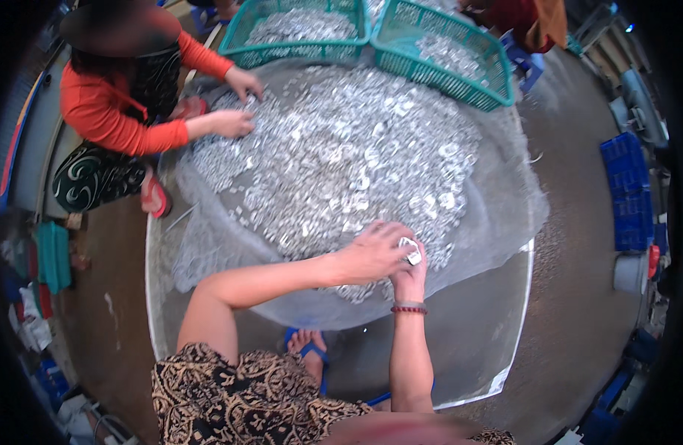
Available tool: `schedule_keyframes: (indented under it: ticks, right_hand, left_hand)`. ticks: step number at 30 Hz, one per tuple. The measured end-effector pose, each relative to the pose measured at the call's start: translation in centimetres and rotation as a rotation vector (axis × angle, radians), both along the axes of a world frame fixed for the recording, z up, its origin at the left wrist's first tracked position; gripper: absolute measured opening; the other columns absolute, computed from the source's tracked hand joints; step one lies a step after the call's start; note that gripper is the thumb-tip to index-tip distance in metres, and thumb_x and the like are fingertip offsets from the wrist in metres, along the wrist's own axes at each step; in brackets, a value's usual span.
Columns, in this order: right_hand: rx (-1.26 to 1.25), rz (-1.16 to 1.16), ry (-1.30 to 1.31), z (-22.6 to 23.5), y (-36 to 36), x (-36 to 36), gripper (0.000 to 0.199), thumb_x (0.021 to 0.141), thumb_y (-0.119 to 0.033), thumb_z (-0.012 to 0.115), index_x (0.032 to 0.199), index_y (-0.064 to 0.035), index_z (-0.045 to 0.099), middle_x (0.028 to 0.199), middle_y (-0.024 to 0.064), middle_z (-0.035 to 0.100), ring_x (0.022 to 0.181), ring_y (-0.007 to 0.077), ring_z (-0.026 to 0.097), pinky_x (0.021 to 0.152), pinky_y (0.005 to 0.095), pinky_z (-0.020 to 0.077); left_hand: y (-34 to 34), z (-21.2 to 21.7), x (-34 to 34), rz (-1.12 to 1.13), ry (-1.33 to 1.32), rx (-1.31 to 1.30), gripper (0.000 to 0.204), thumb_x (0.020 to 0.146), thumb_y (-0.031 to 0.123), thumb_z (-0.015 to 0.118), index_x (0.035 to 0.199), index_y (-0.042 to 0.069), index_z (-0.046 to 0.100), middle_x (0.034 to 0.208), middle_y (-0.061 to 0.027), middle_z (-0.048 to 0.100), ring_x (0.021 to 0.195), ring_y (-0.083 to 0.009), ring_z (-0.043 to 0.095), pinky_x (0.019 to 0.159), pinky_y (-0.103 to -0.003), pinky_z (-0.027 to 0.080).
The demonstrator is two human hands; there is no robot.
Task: The person walks to a table and sorts small white plastic parts by hand, picking them from a large pile and placing them into green baskets. The person sits on a small stool to continue sorting the parts.
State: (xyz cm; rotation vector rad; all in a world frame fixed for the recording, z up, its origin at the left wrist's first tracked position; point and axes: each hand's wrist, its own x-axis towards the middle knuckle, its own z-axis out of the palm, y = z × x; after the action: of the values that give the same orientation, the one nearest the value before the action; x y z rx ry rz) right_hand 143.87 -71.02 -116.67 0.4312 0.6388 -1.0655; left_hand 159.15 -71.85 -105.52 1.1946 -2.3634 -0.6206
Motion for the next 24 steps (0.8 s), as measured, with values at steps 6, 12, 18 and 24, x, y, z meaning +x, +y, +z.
schedule_keyframes:
  ticks: [6, 12, 18, 24]
  right_hand:
    - [-0.334, -0.109, -0.140, 15.0, -25.7, 2.1, 0.062, 0.097, -0.040, 0.031, 0.141, 0.0009, 0.014, 0.143, 0.0327, 0.012, 0.133, 0.0464, 0.019, 0.105, 0.0582, 0.0310]
    - [-0.397, -0.043, 0.463, 12.9, -24.1, 2.0, 0.072, 0.096, -0.031, 0.039, 0.142, -0.0039, -0.010, 0.147, 0.0258, -0.005, 0.133, 0.0498, 0.013, 0.102, 0.0652, 0.0285]
    - [-0.796, 0.672, 1.451, -1.8, -7.1, 1.3, 0.035, 0.089, -0.012, 0.052, 0.121, 0.0030, 0.047, 0.112, 0.0191, 0.057, 0.096, 0.0274, 0.058, 0.080, 0.0402, 0.0501]
    - [-1.567, 1.070, 1.726, -1.2, 9.6, 7.3, 0.057, 0.070, -0.017, 0.073, 0.123, -0.0219, 0.053, 0.116, 0.0095, 0.049, 0.103, 0.0295, 0.046, 0.087, 0.0446, 0.0400]
  left_hand:
    - [-1.1, 0.0, 7.4, 0.192, -0.086, 0.172, 0.034, 0.082, 0.023, 0.063, 0.112, 0.009, 0.057, 0.112, -0.0102, 0.053, 0.106, -0.0290, 0.051, 0.090, -0.042, 0.042]
    - [2.4, -8.3, 10.2, -0.058, -0.739, 0.033, 0.041, 0.085, 0.016, 0.052, 0.124, 0.002, 0.050, 0.130, -0.0177, 0.045, 0.121, -0.0314, 0.043, 0.100, -0.043, 0.037]
    - [-2.2, -14.5, 11.8, -0.141, -0.467, 0.143, 0.027, 0.086, 0.011, 0.049, 0.111, 0.003, 0.056, 0.110, -0.0131, 0.056, 0.102, -0.0286, 0.056, 0.078, -0.037, 0.052]
    - [-3.8, -10.4, 13.0, 0.352, -0.024, 0.533, 0.027, 0.087, 0.035, 0.057, 0.091, 0.011, 0.068, 0.074, -0.0110, 0.063, 0.073, -0.0181, 0.062, 0.064, -0.034, 0.049]
